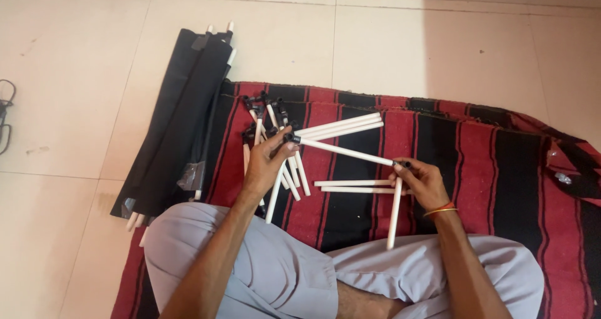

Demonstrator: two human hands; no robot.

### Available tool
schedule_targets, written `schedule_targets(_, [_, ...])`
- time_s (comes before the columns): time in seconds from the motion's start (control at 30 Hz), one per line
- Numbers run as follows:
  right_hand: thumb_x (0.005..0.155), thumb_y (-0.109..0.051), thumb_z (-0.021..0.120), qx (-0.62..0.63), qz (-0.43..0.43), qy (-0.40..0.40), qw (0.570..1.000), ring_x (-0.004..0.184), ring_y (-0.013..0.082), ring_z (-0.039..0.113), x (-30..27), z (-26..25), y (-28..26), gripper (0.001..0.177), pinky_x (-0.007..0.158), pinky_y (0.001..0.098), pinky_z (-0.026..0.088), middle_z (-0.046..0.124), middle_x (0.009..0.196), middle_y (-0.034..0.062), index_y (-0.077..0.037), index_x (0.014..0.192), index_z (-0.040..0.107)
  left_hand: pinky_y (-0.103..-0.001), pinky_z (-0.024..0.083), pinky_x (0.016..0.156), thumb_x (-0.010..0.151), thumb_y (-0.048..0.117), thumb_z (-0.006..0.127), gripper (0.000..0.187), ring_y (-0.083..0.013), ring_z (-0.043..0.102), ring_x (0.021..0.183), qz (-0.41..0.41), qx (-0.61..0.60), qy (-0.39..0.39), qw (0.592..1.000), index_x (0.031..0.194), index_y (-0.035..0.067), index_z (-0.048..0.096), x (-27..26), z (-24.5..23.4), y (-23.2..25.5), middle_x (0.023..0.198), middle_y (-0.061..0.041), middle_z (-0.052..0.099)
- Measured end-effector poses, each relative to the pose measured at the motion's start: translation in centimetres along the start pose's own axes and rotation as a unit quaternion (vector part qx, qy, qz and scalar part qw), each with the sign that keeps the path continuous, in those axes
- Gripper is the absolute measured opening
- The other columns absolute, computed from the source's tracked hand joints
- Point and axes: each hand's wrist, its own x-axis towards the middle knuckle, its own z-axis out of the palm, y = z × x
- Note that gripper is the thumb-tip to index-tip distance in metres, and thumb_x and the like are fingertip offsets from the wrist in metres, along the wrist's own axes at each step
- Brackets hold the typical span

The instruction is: The person assembles a small folding stool or chair. They connect white plastic poles with black plastic joints to form a frame, then attach a black fabric seat to the frame.

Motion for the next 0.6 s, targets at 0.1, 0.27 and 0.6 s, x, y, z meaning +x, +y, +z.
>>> schedule_targets(0.1, [0.099,-0.019,0.065,-0.007,-0.014,0.003,1.0,0.073,0.0142,0.071,-0.1,0.4,-0.2,0.03,0.056,0.026,0.055,0.075,0.083,0.009,0.0,0.122,0.071,-0.03,0.062,0.093,0.099,0.011,0.063,0.05,-0.0204,0.076,0.104,0.001,-0.023,0.007,1.0,0.146,-0.003,0.051,-0.4,0.2,0.4,0.114,-0.018,0.075])
schedule_targets(0.27, [0.099,-0.018,0.065,-0.081,-0.086,0.056,0.991,0.076,0.0121,0.072,-1.0,1.1,-0.6,0.031,0.059,0.0254,0.059,0.076,0.086,0.0086,0.0,0.123,0.071,-0.03,0.063,0.086,0.098,0.011,0.062,0.05,-0.0195,0.077,0.094,-0.04,-0.018,0.026,0.999,0.145,-0.002,0.052,-1.0,0.0,0.5,0.111,-0.018,0.077])
schedule_targets(0.6, [0.1,-0.019,0.064,-0.054,-0.087,0.027,0.994,0.07,0.0114,0.068,-0.9,0.6,0.1,0.032,0.056,0.0243,0.054,0.074,0.081,0.009,0.002,0.124,0.069,-0.025,0.06,0.074,0.099,0.015,0.063,0.049,-0.0124,0.073,0.078,-0.025,0.058,-0.007,0.998,0.146,0.005,0.054,-1.2,-0.2,0.5,0.11,-0.01,0.079])
